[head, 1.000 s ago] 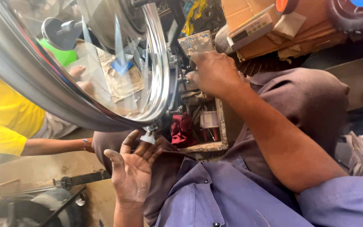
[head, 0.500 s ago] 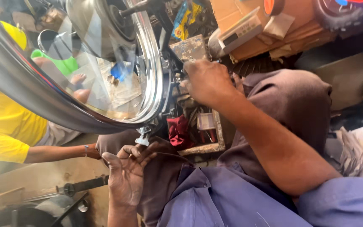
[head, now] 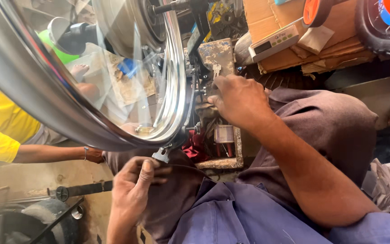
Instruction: The person places a bicycle wheel into a truing stand and uses a small tool to tighten the spoke nipples individually, rotating the wheel and checking the alignment against the stand markers.
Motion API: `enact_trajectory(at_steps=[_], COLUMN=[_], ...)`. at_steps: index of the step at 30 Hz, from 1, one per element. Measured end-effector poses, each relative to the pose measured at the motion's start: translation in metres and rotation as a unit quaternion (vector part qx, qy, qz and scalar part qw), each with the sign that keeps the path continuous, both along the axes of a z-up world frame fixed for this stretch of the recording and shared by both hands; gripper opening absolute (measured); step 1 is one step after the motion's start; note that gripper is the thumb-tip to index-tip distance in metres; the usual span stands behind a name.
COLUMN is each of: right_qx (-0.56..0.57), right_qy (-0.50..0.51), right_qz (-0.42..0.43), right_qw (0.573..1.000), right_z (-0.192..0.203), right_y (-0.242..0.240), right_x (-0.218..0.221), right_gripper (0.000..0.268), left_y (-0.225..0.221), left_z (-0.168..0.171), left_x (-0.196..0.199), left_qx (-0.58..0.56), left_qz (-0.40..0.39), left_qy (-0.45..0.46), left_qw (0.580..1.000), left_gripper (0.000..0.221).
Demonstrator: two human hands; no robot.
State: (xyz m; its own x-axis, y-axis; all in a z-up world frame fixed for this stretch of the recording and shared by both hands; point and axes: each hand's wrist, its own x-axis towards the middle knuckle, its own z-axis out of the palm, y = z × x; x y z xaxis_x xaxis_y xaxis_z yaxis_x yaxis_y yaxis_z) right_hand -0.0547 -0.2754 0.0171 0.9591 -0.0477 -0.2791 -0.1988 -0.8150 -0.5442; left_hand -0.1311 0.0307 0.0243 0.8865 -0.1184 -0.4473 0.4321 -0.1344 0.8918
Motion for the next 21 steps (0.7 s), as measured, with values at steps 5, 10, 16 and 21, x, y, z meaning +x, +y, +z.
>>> enact_trajectory(at_steps=[5, 10, 16, 21], right_qx=[-0.023, -0.041, -0.042, -0.052], right_qy=[0.02, 0.025, -0.02, -0.038], right_qz=[0.007, 0.019, 0.038, 0.051], right_qw=[0.999, 0.999, 0.998, 0.997], right_z=[-0.002, -0.005, -0.018, -0.019], right_y=[0.002, 0.002, -0.003, -0.001], right_x=[0.0, -0.001, -0.005, -0.006], right_gripper=[0.035, 0.035, 0.034, 0.033], left_y=[-0.015, -0.031, -0.032, -0.021], left_z=[0.021, 0.03, 0.011, -0.011], left_x=[0.004, 0.012, 0.018, 0.019], left_qx=[0.19, 0.28, 0.385, 0.404], left_qz=[0.05, 0.023, -0.014, -0.012], left_qy=[-0.117, -0.255, -0.39, -0.441], left_qw=[0.974, 0.925, 0.836, 0.802], left_gripper=[0.019, 0.036, 0.042, 0.033])
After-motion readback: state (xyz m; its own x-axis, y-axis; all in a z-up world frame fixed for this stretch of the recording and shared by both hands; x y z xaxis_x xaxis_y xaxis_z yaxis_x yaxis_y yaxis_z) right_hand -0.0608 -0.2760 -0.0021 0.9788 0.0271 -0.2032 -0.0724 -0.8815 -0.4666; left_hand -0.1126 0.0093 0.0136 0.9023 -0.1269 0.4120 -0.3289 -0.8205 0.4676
